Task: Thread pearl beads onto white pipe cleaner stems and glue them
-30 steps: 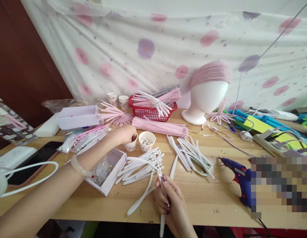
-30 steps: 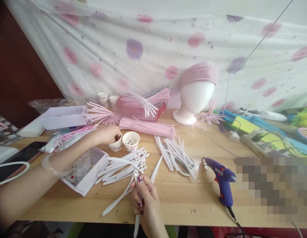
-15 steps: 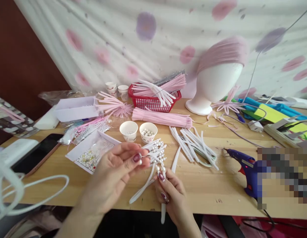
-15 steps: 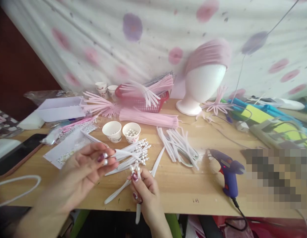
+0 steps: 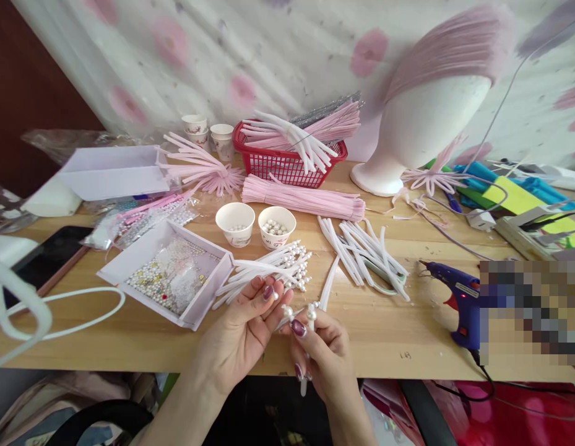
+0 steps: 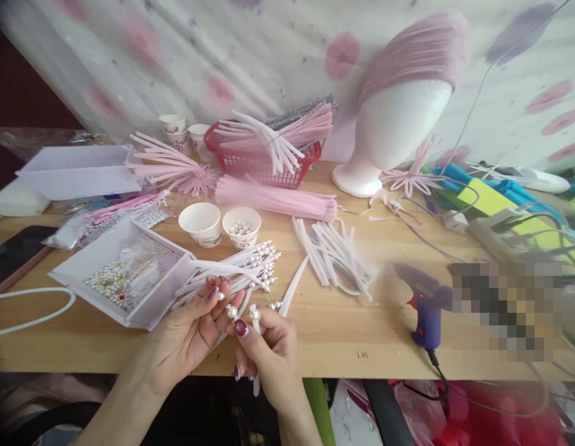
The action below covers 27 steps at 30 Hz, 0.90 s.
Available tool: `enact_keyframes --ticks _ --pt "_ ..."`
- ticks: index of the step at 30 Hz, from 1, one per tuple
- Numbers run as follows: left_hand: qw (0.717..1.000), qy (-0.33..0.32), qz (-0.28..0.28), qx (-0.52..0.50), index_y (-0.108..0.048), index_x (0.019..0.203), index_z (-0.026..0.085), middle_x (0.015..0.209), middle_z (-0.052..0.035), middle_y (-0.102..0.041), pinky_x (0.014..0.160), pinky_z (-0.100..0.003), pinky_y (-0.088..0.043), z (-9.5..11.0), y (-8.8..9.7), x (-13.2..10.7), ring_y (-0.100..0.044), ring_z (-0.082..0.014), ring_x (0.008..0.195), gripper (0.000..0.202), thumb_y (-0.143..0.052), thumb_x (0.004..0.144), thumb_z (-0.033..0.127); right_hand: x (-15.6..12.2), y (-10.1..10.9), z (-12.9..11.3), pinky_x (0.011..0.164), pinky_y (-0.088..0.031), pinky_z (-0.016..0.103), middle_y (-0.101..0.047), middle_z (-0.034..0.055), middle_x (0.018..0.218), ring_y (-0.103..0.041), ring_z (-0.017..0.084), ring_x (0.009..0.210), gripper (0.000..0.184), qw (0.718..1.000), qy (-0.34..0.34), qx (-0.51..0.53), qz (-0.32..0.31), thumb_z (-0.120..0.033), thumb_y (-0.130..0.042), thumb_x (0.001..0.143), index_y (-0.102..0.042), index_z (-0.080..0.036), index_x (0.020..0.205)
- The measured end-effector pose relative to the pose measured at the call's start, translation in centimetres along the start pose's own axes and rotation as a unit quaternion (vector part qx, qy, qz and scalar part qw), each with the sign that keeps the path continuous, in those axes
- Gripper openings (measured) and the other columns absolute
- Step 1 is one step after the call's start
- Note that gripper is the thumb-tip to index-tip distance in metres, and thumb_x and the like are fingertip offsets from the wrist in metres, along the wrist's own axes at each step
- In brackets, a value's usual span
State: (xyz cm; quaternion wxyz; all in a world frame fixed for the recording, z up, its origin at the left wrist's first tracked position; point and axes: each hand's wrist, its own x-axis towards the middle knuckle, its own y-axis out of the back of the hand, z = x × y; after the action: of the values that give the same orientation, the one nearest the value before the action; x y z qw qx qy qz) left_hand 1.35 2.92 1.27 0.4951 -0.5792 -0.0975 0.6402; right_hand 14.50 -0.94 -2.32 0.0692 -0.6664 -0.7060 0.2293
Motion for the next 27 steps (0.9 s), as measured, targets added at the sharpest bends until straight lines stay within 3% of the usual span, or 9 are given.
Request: enact_keyframes --ticks 3,10,21,27 --pt "1.000 0.021 0.016 -0.006 -0.067 0.067 0.016 0.068 0.0034 -0.076 0.084 -0.022 -0.067 0.1 -0.2 0.2 -0.079 -0.0083 0.069 0.038 -0.058 0.085 -0.016 0.0 0.0 0.0 0.040 -0.031 0.020 -0.056 -0.0040 0.043 -0.036 0.006 0.034 0.044 1.000 -0.003 -0.008 -0.016 -0.058 -0.080 0.084 -0.073 -0.016 0.073" --pt "0.998 0.012 -0.038 0.045 -0.065 0.067 0.018 0.070 0.0047 -0.075 0.079 -0.018 -0.066 0.2 0.9 1.0 -0.079 -0.0100 0.071 0.036 -0.067 0.076 -0.017 0.2 0.1 0.6 0.038 -0.028 0.018 -0.055 -0.0046 0.043 -0.034 0.005 0.033 0.042 0.999 0.014 0.003 -0.034 -0.055 -0.078 0.088 -0.075 -0.015 0.076" --pt "0.995 0.015 -0.076 0.063 -0.063 0.069 0.017 0.071 0.0063 -0.072 0.089 -0.020 -0.065 0.6 1.8 1.2 -0.078 -0.0090 0.070 0.038 -0.065 0.073 -0.021 0.2 0.0 0.4 0.039 -0.029 0.018 -0.051 -0.0056 0.040 -0.034 0.005 0.033 0.044 0.999 0.007 -0.012 -0.046 -0.057 -0.075 0.090 -0.075 -0.015 0.077" --pt "0.993 0.020 -0.109 0.041 -0.066 0.066 0.016 0.071 0.0063 -0.075 0.076 -0.012 -0.064 0.6 1.9 1.2 -0.078 -0.0070 0.069 0.039 -0.068 0.068 -0.023 0.3 0.1 0.6 0.038 -0.028 0.016 -0.052 -0.0056 0.041 -0.035 0.004 0.034 0.040 0.998 0.018 -0.012 -0.064 -0.051 -0.075 0.093 -0.076 -0.015 0.077"
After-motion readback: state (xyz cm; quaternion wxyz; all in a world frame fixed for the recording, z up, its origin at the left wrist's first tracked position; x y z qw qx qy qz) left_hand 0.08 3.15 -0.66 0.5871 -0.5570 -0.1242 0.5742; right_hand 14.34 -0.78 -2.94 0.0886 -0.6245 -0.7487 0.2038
